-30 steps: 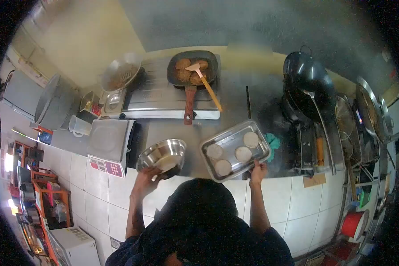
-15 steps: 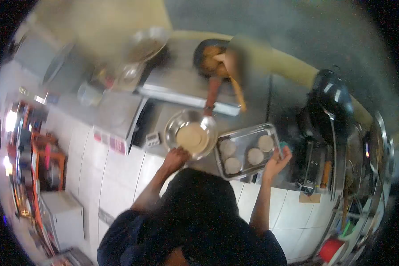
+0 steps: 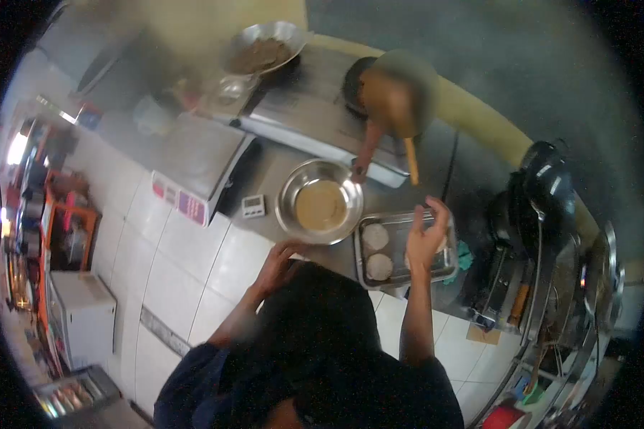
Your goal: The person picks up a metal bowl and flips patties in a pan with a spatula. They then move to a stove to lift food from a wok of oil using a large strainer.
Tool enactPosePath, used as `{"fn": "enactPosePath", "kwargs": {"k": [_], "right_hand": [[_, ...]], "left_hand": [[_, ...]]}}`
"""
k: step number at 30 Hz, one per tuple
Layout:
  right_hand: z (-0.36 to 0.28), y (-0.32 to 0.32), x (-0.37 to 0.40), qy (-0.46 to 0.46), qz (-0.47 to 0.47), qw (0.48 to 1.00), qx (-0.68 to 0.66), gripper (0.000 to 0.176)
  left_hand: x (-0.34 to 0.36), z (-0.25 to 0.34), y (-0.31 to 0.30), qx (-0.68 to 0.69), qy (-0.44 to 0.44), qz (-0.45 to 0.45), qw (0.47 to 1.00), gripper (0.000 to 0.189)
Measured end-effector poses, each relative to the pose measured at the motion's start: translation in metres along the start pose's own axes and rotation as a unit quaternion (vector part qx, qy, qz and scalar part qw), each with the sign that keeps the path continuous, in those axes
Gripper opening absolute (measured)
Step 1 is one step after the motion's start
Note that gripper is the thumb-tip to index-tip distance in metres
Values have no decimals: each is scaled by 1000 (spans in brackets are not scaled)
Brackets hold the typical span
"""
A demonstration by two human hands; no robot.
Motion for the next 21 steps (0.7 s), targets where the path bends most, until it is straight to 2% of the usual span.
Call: {"fn": "enactPosePath", "kwargs": {"k": [2,3,5,6,8,11,15,17,19,21], "right_hand": [[-13,12,-31,-58,-35,997,37,28],[-14,18,-44,-79,-50,994,55,31],[-22,33,-68,-120,-107,978,131,39],[-26,37,-79,-126,-97,978,138,39],[-20,60,-91,-34,-210,960,181,46],[-6,80,-103,-10,-230,957,174,48],[-2,86,-112,-9,-243,942,232,51],[-44,62,-120,17,-234,918,320,51],[-79,37,-127,2,-225,912,342,49],[-99,27,-128,-7,-218,907,360,47]], "left_hand": [[21,-30,11,124,-105,-25,986,28],[18,-27,8,131,-88,-37,987,28],[11,-29,3,261,-245,-83,930,25],[-2,-26,5,264,-233,-87,932,25],[-27,-23,1,338,-233,-49,910,30],[-75,-9,0,385,-189,-43,902,40],[-134,1,14,388,-196,-50,899,51],[-160,4,36,488,-230,-136,831,59],[-179,20,34,490,-233,-158,825,60],[-196,25,48,543,-238,-186,783,57]]}}
Point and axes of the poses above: each hand's wrist, its own x-axis away from the middle knuckle, its own y-axis out of the palm, z = x × y, the point moved 5 cm from there along -x, towards the middle knuckle, and after that the axes turned 6 degrees about -y, right-handed, at the moved point
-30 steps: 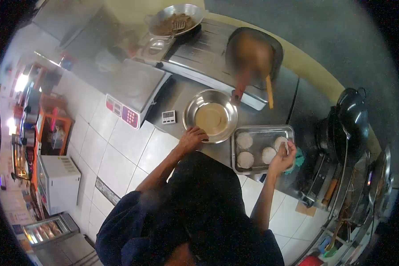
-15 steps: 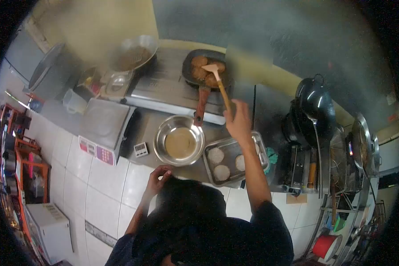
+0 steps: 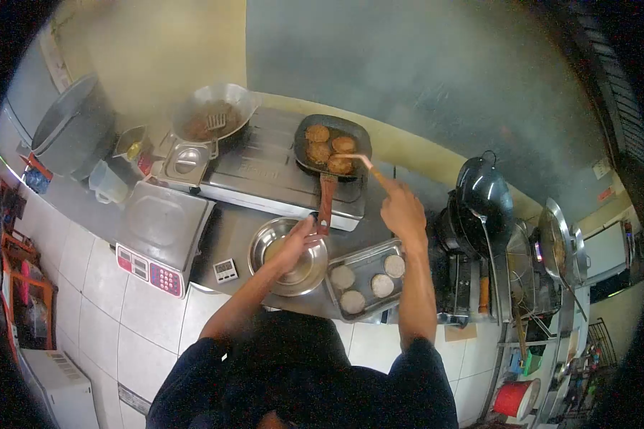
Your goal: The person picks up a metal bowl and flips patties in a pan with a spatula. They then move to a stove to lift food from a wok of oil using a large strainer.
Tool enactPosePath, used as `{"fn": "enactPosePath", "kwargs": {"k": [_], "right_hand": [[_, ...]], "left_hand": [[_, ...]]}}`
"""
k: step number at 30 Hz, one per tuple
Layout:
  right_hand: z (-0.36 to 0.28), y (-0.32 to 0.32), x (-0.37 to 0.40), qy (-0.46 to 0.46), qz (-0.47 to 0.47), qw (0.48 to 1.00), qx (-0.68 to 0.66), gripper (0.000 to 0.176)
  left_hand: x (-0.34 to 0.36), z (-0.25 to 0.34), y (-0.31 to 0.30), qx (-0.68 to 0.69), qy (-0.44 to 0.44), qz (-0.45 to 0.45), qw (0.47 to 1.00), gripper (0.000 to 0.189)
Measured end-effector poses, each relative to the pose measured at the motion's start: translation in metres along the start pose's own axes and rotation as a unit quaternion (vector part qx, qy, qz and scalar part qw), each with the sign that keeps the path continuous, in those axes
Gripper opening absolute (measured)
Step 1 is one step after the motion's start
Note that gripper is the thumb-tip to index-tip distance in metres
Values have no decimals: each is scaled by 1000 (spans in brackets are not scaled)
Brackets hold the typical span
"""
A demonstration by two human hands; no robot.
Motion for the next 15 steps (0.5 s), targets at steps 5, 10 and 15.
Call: {"fn": "enactPosePath", "kwargs": {"k": [5,10,15], "right_hand": [[-13,25,2,-38,-48,995,73,41],[-25,54,-11,-14,-23,997,69,41],[-27,75,-24,-11,-15,998,66,44]], "left_hand": [[-34,-2,24,137,-57,-53,988,33],[-40,-11,30,113,-42,-36,992,6],[-41,-12,28,93,-28,-49,994,6]]}}
Point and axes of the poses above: each hand's wrist, its own x-axis away from the middle knuckle, its own y-axis out of the palm, z = x × y, the point moved 5 cm from there along -x, towards the middle knuckle, and after that the axes turned 6 degrees about -y, right-handed, at the moved point
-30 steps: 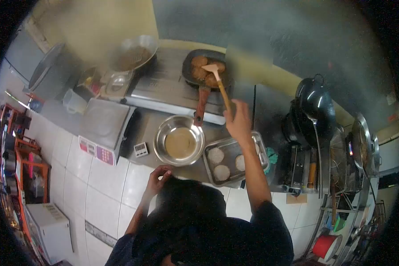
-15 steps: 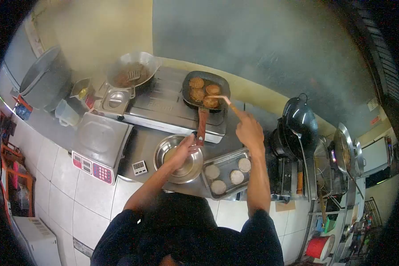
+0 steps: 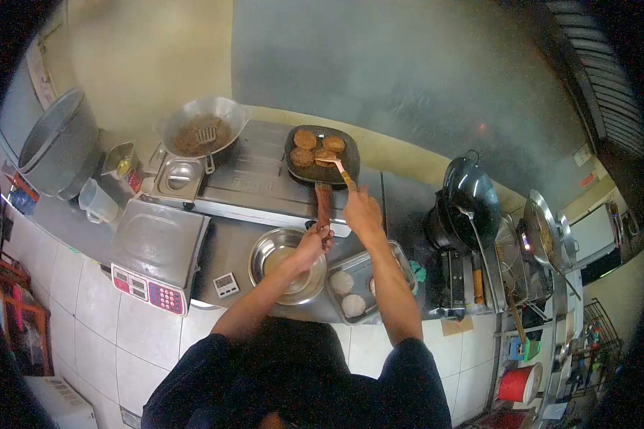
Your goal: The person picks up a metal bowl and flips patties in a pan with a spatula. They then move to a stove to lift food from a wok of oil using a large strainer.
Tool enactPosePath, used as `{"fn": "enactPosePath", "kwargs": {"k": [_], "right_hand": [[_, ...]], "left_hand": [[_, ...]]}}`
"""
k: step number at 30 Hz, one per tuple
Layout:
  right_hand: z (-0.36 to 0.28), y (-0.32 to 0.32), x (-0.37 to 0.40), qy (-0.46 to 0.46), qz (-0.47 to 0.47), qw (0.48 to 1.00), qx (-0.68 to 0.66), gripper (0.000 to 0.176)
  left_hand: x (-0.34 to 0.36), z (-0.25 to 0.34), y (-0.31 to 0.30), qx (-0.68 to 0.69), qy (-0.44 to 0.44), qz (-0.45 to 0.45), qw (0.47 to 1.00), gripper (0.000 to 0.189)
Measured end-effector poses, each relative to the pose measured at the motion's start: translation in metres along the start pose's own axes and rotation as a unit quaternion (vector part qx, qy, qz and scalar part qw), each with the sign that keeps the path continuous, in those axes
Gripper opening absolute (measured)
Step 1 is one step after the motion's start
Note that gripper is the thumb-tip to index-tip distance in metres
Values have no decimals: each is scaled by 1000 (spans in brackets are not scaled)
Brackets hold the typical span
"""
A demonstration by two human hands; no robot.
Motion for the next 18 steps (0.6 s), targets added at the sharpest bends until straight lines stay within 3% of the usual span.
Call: {"fn": "enactPosePath", "kwargs": {"k": [8,10,15,18], "right_hand": [[2,-51,21,-25,-55,997,38,42],[6,-58,17,5,-79,996,31,42],[17,-12,3,-7,-24,1000,-9,44],[10,-21,11,-26,-24,999,-24,43]], "left_hand": [[0,-2,-5,3,0,-1,1000,7],[0,-3,-6,-13,10,-7,1000,8],[5,-2,-1,-19,5,-5,1000,9],[10,4,3,-24,3,5,1000,10]]}}
Point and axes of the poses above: each hand's wrist, its own x-axis away from the middle knuckle, its own y-axis out of the palm, z = x × y, the point moved 5 cm from there along -x, towards the middle knuckle, and after that the axes turned 6 degrees about -y, right-handed, at the moved point
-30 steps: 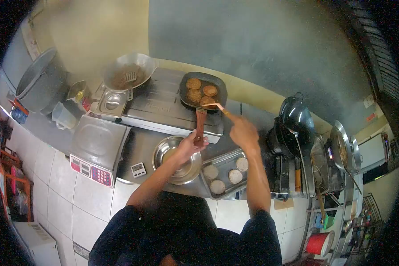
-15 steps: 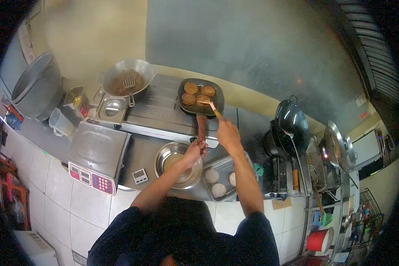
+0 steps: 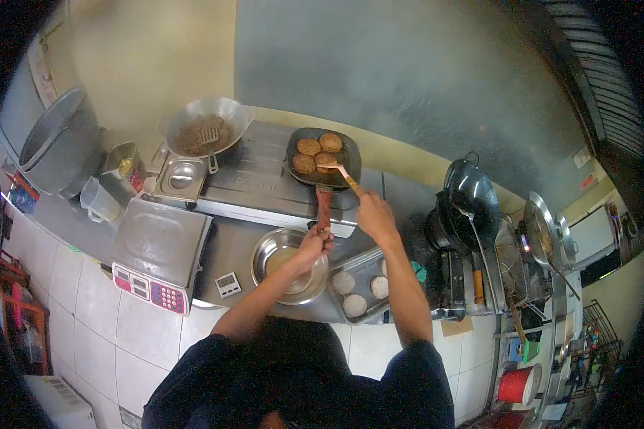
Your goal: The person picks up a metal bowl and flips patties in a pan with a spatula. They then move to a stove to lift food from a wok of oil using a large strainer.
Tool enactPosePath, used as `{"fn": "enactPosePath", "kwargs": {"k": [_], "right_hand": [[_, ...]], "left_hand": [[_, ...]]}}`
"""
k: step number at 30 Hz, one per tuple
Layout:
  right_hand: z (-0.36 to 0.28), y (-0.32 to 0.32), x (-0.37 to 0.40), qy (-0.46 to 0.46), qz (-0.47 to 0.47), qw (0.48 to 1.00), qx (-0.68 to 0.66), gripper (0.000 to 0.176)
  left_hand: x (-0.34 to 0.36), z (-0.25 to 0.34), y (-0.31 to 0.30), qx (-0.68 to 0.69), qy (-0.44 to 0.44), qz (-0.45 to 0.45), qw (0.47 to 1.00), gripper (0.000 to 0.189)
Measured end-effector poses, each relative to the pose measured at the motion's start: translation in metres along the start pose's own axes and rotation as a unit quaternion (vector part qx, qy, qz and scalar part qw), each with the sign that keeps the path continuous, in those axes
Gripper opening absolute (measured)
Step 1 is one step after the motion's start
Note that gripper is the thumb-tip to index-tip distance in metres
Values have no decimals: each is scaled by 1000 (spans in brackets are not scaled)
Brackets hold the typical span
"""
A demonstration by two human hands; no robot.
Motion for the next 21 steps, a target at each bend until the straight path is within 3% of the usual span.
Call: {"fn": "enactPosePath", "kwargs": {"k": [5,10,13,16,21], "right_hand": [[1,-25,6,18,-56,998,37,43],[-8,-10,-3,-18,63,996,53,42],[-33,-4,-7,-55,75,996,18,42],[-41,8,-6,-101,50,993,36,44],[-23,-12,9,-81,13,994,69,47]], "left_hand": [[0,-5,-8,-11,-1,6,1000,10],[3,-1,-5,-22,21,4,1000,9],[0,-4,-6,-17,25,5,1000,9],[-1,-6,-7,-11,38,1,999,10],[-2,-7,-15,-24,27,14,999,10]]}}
Point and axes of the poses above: each hand's wrist, its own x-axis away from the middle knuckle, its own y-axis out of the palm, z = x × y, the point moved 5 cm from there along -x, towards the middle knuckle, and after that the axes turned 6 degrees about -y, right-handed, at the moved point
